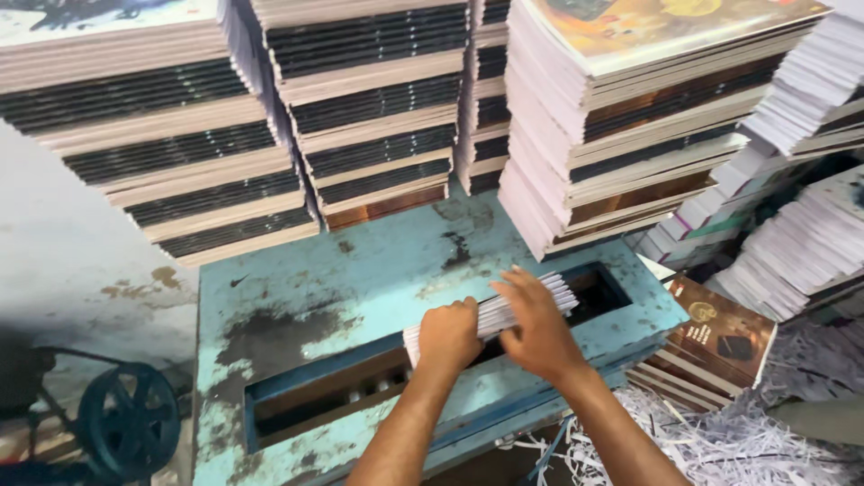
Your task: The person repeatedly places stacks of booklets into a binding machine, presses down to secure the spine, and then stacks the finished books on a nearby pile. The process is repeated for multiple batches of booklets.
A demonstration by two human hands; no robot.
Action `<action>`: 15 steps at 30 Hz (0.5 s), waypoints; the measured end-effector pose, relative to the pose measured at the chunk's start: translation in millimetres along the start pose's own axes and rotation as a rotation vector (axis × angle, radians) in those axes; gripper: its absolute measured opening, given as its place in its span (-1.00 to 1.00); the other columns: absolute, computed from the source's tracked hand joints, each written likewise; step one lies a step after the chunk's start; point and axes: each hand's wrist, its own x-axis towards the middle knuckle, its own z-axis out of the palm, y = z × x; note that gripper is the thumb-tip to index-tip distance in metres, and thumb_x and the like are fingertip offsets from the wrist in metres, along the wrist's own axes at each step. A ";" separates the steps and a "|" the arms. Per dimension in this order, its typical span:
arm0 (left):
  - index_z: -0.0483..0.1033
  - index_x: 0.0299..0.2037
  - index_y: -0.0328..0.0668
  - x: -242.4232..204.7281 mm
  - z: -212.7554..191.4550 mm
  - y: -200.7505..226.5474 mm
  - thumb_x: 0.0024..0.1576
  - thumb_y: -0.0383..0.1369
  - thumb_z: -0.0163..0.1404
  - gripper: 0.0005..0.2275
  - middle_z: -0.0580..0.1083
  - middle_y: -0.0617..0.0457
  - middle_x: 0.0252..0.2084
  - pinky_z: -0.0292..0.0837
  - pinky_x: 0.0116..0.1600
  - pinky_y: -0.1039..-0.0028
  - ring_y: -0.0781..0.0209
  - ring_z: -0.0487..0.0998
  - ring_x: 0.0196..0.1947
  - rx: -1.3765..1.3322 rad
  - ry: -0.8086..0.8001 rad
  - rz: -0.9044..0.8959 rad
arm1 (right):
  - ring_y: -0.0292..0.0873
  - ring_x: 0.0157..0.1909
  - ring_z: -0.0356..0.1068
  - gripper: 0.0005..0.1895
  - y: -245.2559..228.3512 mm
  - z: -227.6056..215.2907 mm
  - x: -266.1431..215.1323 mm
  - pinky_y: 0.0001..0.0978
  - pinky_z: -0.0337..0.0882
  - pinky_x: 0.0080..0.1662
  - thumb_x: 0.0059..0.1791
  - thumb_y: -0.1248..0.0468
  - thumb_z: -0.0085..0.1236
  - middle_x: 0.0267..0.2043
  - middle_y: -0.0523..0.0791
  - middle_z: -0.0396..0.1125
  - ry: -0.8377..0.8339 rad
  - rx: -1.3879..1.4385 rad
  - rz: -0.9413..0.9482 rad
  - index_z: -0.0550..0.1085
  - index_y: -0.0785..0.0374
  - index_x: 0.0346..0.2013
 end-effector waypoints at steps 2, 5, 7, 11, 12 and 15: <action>0.47 -0.24 -0.26 1.2 -0.4 0.1 -0.22 -0.40 0.23 -0.67 0.57 -0.17 -0.35 0.53 -0.26 0.11 -0.17 0.63 -0.37 0.009 0.015 0.013 | 0.34 0.34 0.13 -0.13 4.3 5.8 15.3 0.23 -0.02 0.35 -0.42 0.40 0.22 0.25 0.16 0.24 -0.174 -0.180 -0.094 0.33 0.32 0.22; 0.47 -0.23 -0.27 1.9 -2.9 0.2 -0.22 -0.37 0.25 -0.64 0.57 -0.17 -0.35 0.54 -0.27 0.12 -0.16 0.63 -0.38 0.009 0.022 0.013 | 0.24 0.34 0.11 0.00 11.6 17.9 24.8 0.34 -0.15 0.36 -0.45 0.35 0.33 0.22 0.08 0.25 -0.510 -0.317 0.021 0.28 0.24 0.31; 0.47 -0.23 -0.27 3.1 -5.7 0.1 -0.19 -0.33 0.27 -0.64 0.57 -0.17 -0.35 0.54 -0.26 0.11 -0.16 0.63 -0.37 0.001 0.021 0.008 | 0.15 0.31 0.16 -0.07 18.0 24.7 28.2 0.36 -0.17 0.40 -0.39 0.30 0.37 0.15 0.01 0.30 -0.631 -0.355 0.106 0.31 0.17 0.28; 0.46 -0.24 -0.26 -1.2 -7.0 3.9 -0.17 -0.27 0.29 -0.63 0.57 -0.16 -0.35 0.53 -0.25 0.10 -0.17 0.62 -0.36 -0.016 -0.008 -0.013 | 0.08 0.25 0.25 -0.32 30.2 31.4 31.0 0.36 -0.17 0.47 -0.35 0.17 0.44 0.01 -0.05 0.37 -0.700 -0.376 0.082 0.43 0.13 0.03; 0.46 -0.24 -0.25 1.9 -8.3 3.2 -0.19 -0.27 0.30 -0.62 0.57 -0.15 -0.34 0.53 -0.25 0.10 -0.17 0.62 -0.35 -0.015 -0.011 -0.015 | 0.08 0.25 0.25 -0.35 34.7 31.6 36.0 0.35 -0.19 0.48 -0.37 0.13 0.48 -0.01 -0.05 0.38 -0.724 -0.379 0.065 0.45 0.14 -0.03; 0.46 -0.21 -0.27 1.5 -6.9 4.2 -0.17 -0.28 0.28 -0.62 0.57 -0.15 -0.33 0.54 -0.25 0.11 -0.15 0.63 -0.36 -0.005 0.000 -0.013 | 0.21 0.27 0.23 -0.38 41.8 29.0 37.7 0.38 -0.08 0.31 -0.52 0.13 0.54 0.08 0.05 0.38 -0.423 -0.232 -0.212 0.50 0.23 -0.26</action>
